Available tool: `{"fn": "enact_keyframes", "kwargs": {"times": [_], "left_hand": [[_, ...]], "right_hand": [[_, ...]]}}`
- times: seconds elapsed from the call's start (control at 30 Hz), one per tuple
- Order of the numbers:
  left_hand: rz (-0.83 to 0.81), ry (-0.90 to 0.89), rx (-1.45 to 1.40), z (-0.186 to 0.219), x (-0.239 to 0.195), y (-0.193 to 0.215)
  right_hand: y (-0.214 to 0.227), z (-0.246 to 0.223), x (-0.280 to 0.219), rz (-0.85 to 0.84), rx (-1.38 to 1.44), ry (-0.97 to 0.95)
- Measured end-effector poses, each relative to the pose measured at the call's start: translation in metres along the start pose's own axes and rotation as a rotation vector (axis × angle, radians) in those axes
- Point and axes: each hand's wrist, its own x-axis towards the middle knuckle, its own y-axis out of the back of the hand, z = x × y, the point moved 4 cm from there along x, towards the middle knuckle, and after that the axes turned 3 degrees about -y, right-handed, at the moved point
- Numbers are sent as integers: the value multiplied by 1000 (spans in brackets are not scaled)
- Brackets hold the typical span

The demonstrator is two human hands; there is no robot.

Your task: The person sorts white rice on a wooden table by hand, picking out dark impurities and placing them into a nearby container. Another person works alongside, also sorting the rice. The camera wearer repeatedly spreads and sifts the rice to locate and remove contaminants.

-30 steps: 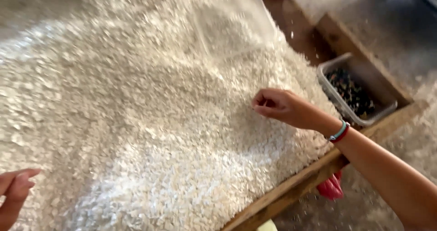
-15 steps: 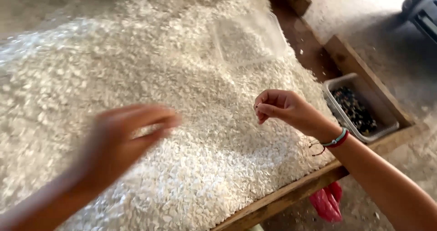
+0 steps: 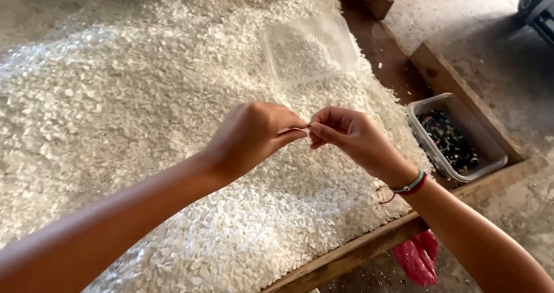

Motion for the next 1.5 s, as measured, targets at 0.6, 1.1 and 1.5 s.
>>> {"fn": "enact_keyframes", "kwargs": {"times": [0.6, 1.1, 1.5], "left_hand": [[11, -148, 228, -4, -3, -9], [250, -419, 40, 42, 105, 22], [-353, -120, 324, 47, 296, -340]], "right_hand": [[-5, 3, 0, -27, 29, -74], [1, -19, 7, 44, -591, 990], [6, 21, 20, 245, -991, 1045]]}}
